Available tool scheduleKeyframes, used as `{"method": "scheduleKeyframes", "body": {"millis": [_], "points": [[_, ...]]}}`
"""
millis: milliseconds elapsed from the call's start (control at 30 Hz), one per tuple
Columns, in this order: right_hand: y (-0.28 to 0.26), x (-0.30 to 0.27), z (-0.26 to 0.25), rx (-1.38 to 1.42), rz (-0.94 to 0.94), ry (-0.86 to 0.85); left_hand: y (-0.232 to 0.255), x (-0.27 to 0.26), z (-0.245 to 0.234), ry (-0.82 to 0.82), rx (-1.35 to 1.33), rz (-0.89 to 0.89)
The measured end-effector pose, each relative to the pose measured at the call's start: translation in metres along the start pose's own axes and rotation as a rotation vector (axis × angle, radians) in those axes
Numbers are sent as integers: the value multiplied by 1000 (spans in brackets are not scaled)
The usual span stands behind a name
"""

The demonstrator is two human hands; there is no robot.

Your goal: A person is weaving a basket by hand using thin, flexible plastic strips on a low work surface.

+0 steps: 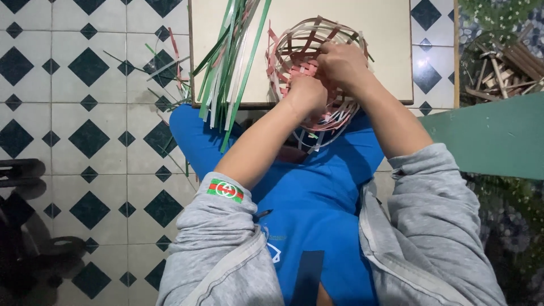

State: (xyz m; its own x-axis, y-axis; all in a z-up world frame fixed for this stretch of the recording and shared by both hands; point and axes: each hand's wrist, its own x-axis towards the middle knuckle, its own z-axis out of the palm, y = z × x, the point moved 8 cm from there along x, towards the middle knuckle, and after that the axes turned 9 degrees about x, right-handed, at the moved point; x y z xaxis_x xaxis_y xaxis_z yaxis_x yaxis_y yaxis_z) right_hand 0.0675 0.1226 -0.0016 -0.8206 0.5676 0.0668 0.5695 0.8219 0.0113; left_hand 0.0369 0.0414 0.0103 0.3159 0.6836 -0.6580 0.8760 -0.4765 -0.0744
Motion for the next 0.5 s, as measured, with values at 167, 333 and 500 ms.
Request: {"method": "scheduleKeyframes", "body": {"millis": [167, 333, 500], "points": [[0, 3, 12, 217, 185, -164, 2, 9, 5, 121, 71, -14], [10, 9, 4, 230, 265, -146, 10, -5, 5, 49, -54, 33], [3, 13, -27, 259, 438, -250, 20, -26, 1, 167, -16, 66]]}}
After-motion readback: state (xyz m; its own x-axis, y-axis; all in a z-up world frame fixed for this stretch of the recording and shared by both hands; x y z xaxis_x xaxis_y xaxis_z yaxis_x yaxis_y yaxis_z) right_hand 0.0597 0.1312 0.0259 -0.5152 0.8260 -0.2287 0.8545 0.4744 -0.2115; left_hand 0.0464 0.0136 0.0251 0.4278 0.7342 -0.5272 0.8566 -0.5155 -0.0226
